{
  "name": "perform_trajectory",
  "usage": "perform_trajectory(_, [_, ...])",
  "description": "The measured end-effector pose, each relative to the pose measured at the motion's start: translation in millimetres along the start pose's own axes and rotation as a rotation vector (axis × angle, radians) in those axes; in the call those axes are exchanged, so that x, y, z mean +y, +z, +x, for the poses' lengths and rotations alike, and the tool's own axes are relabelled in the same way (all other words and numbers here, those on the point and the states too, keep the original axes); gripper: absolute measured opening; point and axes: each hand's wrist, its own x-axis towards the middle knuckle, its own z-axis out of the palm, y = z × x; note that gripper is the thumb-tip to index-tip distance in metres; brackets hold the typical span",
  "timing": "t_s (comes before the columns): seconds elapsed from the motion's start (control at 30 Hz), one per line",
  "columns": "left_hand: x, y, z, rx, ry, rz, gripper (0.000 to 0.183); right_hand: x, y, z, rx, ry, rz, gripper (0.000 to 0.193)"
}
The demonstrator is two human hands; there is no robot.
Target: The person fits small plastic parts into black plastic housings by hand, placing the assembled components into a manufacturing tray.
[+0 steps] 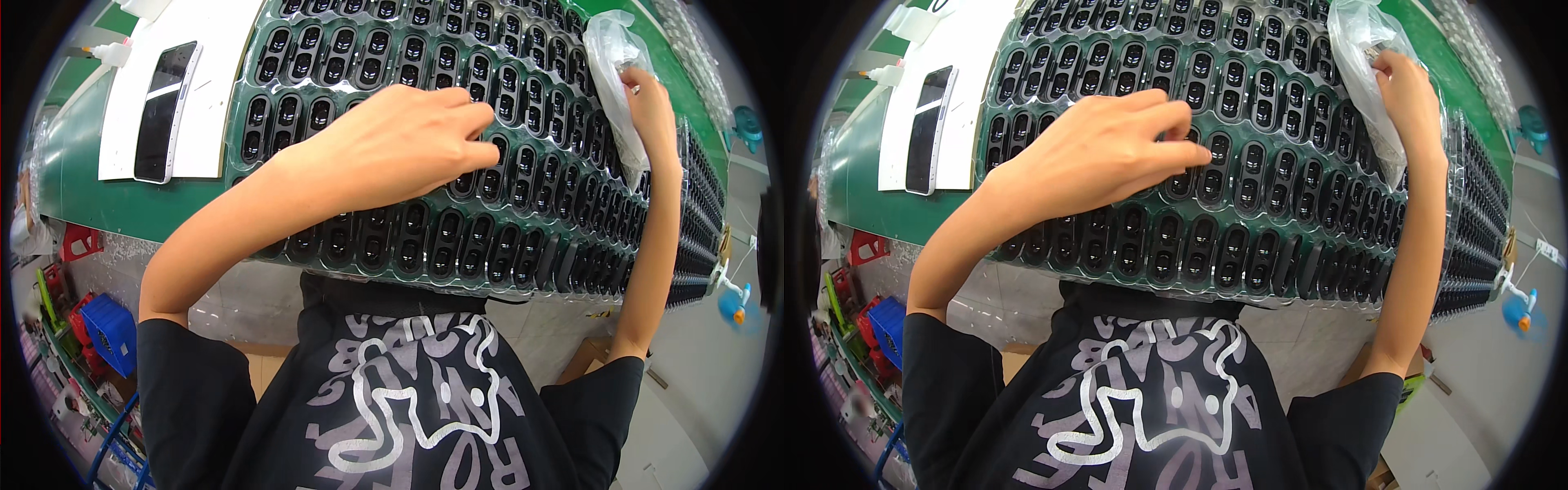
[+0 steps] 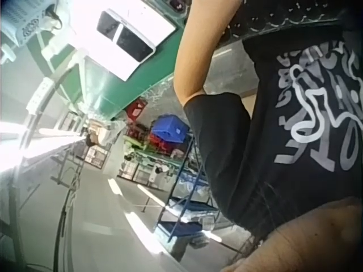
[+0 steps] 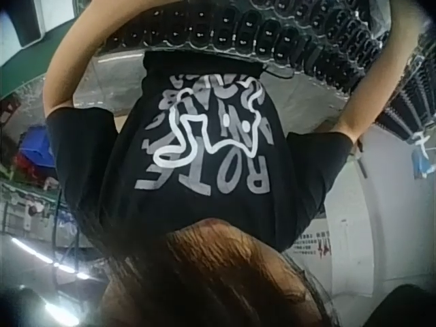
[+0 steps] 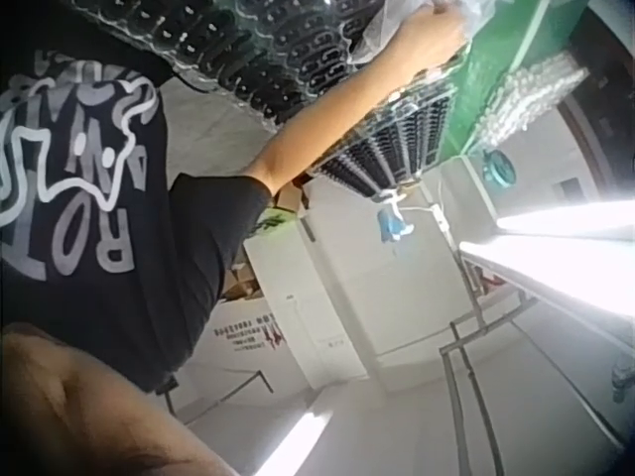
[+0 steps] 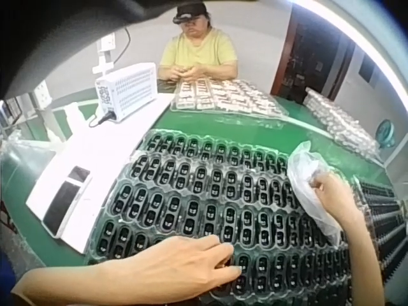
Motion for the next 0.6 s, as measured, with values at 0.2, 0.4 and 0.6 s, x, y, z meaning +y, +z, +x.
perform_trajectory(0.2, [2.0, 5.6, 9.7, -0.001, 0.189, 0.072, 0.012, -11.5, -1.4, -8.4, 0.052, -0.032, -0.022, 0.016])
perform_trajectory(0.4, [1.6, 9.3, 7.2, -0.002, 0.307, 0.188, 0.011, -12.7, -1.1, -10.8, 0.088, -0.043, 0.008, 0.011])
perform_trajectory(0.6, [7.6, -5.8, -2.8, 0.159, 0.223, -0.070, 0.014, -15.0, -1.5, -16.0, 0.209, 0.006, 0.162, 0.013])
